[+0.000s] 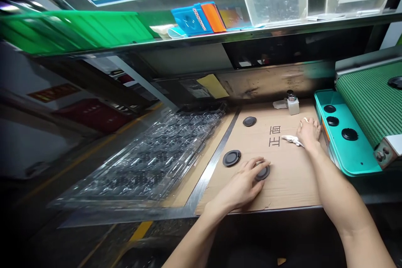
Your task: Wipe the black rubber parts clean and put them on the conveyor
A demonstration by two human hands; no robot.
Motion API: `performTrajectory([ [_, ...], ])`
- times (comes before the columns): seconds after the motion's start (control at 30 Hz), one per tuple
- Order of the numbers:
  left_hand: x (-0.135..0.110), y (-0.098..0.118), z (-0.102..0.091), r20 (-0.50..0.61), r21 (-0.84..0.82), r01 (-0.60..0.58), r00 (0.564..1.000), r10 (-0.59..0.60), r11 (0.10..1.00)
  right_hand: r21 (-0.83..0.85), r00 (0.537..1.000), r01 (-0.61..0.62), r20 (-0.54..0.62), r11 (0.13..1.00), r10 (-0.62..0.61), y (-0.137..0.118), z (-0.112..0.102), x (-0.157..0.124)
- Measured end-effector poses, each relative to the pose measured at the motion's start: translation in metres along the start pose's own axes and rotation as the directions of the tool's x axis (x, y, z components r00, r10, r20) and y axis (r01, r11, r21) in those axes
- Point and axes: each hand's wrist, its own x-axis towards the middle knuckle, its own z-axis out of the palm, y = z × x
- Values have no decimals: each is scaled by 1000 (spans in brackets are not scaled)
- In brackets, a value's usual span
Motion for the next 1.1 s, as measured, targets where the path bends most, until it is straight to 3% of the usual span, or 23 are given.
performTrajectory([
  [0.13,0,1,3,-60,-66,46,997,-50,997,-6,1000,6,2,1000,-6,1,-1,0],
  [0.23,-5,-6,-1,-103,-144,-15,995,0,989,-12,1000,9,4,1000,-9,2,-2,0],
  [0.33,-11,-33,-19,-265,-148,-24,964,-16,989,-18,1000,9,2,1000,-9,2,-2,1],
  [0.43,-11,-70,-45,-397,-118,90,908,-130,989,-21,1000,17,3,1000,-17,2,-2,1],
  [0.57,3,-100,-62,-234,-98,168,954,-186,981,-19,1000,5,3,1000,-5,1,-4,-1],
  [0.73,18,-104,-52,-73,-93,127,988,-134,988,-8,1000,6,-1,1000,-6,0,-8,-3],
  [0.93,26,-111,-43,-89,-66,126,987,-132,990,-5,1000,-4,7,1000,4,-1,-7,0],
  [1.1,30,-129,-49,-6,-23,86,996,-86,996,-18,1000,-18,16,1000,18,-3,-2,-3],
])
